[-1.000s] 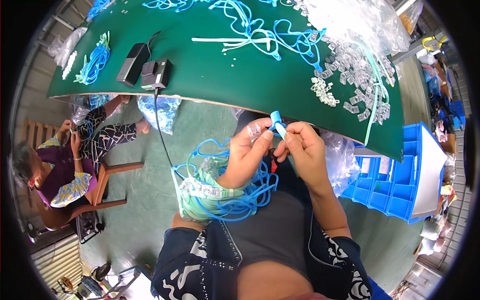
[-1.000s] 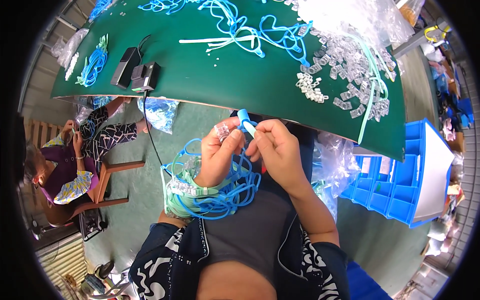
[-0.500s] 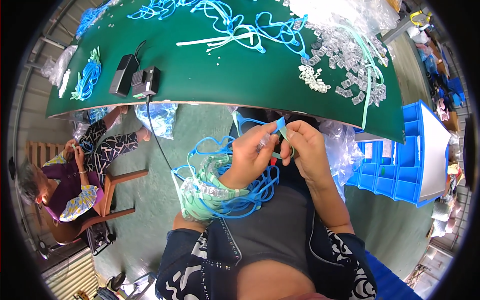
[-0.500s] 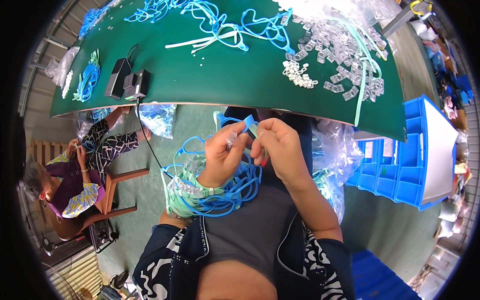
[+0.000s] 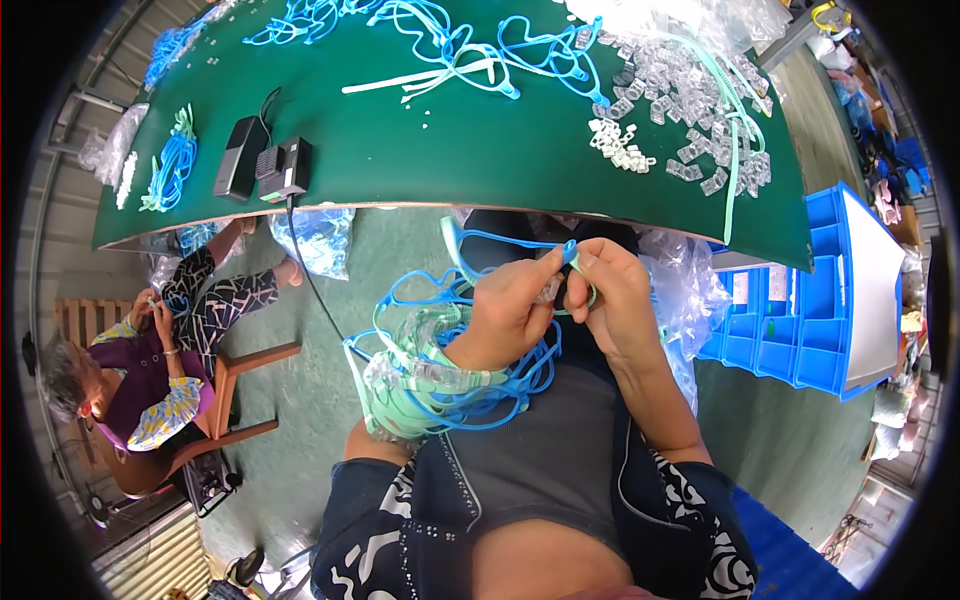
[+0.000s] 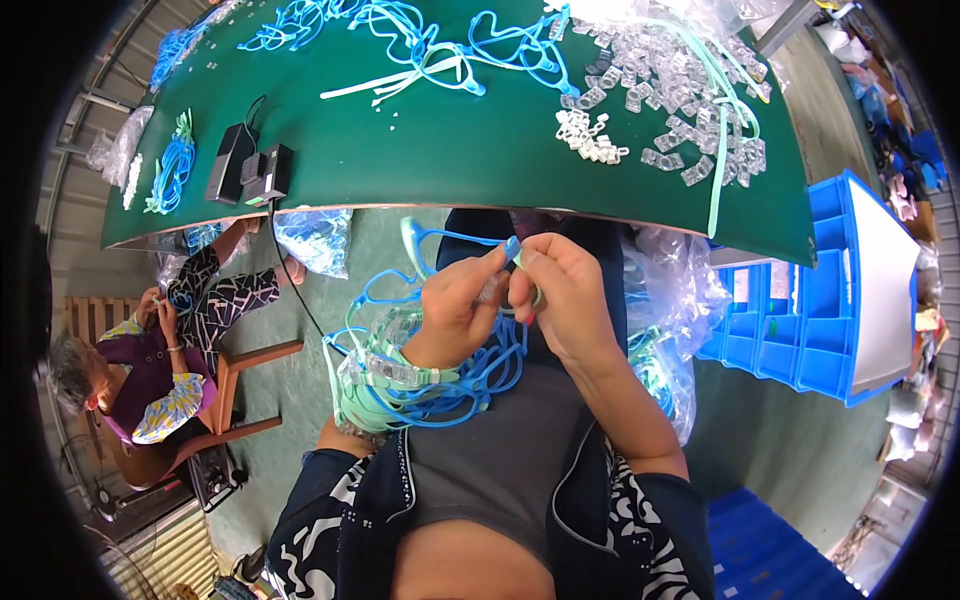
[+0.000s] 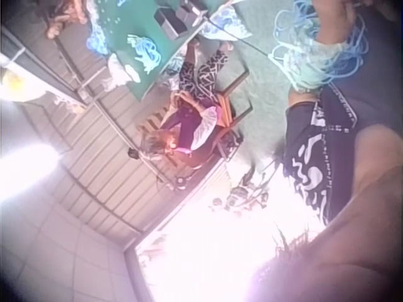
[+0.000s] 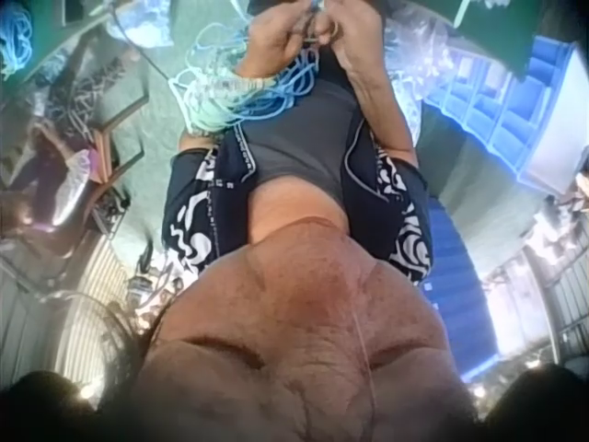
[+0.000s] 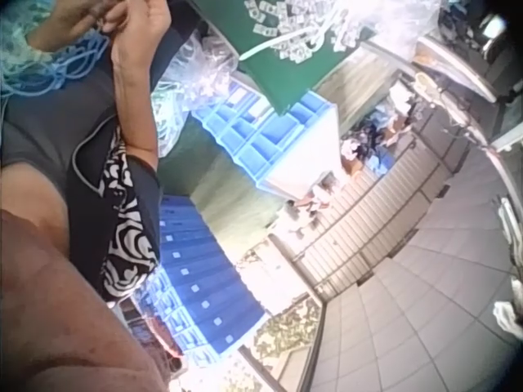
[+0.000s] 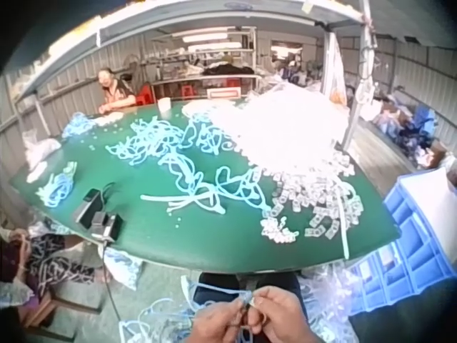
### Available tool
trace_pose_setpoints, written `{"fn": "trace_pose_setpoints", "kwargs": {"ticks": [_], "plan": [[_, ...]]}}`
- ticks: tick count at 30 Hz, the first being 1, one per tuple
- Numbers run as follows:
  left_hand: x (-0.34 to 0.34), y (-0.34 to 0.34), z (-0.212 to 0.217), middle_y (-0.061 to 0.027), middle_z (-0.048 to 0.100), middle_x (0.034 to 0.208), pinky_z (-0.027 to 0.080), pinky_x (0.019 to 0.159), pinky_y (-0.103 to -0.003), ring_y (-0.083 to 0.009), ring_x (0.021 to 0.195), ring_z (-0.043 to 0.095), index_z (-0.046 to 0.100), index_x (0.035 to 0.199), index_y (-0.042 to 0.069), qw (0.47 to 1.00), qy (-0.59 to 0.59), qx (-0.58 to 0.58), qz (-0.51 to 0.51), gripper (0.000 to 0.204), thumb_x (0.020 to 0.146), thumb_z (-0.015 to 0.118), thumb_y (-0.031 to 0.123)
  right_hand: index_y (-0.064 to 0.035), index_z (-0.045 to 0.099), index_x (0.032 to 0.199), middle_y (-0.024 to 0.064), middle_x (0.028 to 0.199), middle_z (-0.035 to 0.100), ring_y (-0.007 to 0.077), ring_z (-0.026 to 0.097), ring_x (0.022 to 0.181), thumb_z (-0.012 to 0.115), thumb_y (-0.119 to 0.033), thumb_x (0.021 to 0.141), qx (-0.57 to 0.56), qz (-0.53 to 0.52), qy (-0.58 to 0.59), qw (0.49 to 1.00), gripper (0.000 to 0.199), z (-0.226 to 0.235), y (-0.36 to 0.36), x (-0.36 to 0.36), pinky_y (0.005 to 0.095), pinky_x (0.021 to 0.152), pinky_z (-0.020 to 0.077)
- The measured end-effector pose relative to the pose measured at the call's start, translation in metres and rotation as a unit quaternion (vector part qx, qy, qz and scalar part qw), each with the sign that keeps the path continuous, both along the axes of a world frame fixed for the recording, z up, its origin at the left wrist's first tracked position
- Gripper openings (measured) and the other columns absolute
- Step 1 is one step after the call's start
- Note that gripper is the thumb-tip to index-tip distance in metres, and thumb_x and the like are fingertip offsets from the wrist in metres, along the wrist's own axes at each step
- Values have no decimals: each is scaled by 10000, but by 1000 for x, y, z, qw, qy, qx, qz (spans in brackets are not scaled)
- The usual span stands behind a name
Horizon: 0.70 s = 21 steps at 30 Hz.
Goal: The person assembles various blue and green plastic rings, green clips, and blue frames by hand at a workstation.
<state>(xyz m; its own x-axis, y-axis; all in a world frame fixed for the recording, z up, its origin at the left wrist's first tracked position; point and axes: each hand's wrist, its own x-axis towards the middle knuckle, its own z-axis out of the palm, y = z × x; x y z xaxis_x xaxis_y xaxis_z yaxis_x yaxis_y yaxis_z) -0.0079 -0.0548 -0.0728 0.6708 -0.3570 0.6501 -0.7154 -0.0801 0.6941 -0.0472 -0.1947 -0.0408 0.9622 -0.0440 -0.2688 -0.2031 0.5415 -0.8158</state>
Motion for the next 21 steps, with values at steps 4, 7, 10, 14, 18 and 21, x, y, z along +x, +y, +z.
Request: {"fn": "trace_pose_setpoints", "kwargs": {"ticks": [4, 7, 10, 14, 18, 21], "plan": [[-1, 4, 2, -125, 584, 693, 448, 505, -354, -282, 593, 589, 561, 1119, -10, 999, -1, 40, 9, 476, 647, 576, -70, 16, 540, 940, 65, 677, 584, 108, 546, 549, 483, -120, 903, 50, 34, -4, 998, 152, -1, -6, -1, 214, 500, 438], [-2, 1, 10, -120, 590, 689, 443, 502, -344, -275, 586, 589, 590, 1070, 6, 1000, 16, 15, -8, 402, 672, 605, -49, 17, 538, 984, 47, 713, 595, 95, 559, 605, 490, -119, 911, -121, 67, -37, 990, 162, -2, -17, -7, 210, 552, 454], [-6, 7, 16, -109, 587, 666, 430, 500, -315, -257, 569, 574, 634, 943, 18, 995, 86, 49, -34, 228, 717, 664, 12, 7, 567, 973, 11, 736, 592, 71, 560, 662, 514, -124, 914, -260, 49, -84, 961, 153, 6, -20, -14, 196, 618, 462], [-3, 11, 31, -116, 578, 663, 419, 504, -300, -237, 574, 565, 640, 908, 12, 965, 162, 86, -190, 193, 717, 653, -5, 31, 607, 931, 56, 737, 619, 118, 614, 624, 537, -93, 897, -107, 149, -35, 982, 146, 5, -46, -20, 228, 573, 513], [1, 11, 37, -114, 585, 674, 413, 505, -297, -224, 581, 564, 637, 904, -3, 933, 206, 118, -272, 189, 715, 651, -4, 45, 623, 928, 96, 795, 650, 155, 660, 696, 580, -35, 857, -153, 253, -54, 954, 115, 21, -64, -26, 248, 616, 537], [2, 6, 33, -124, 594, 691, 413, 507, -291, -227, 578, 561, 641, 898, -4, 916, 227, 134, -303, 175, 724, 646, 9, 43, 626, 916, 95, 789, 649, 155, 660, 699, 563, -28, 859, -182, 276, -70, 941, 111, 20, -71, -28, 247, 622, 540]]}}
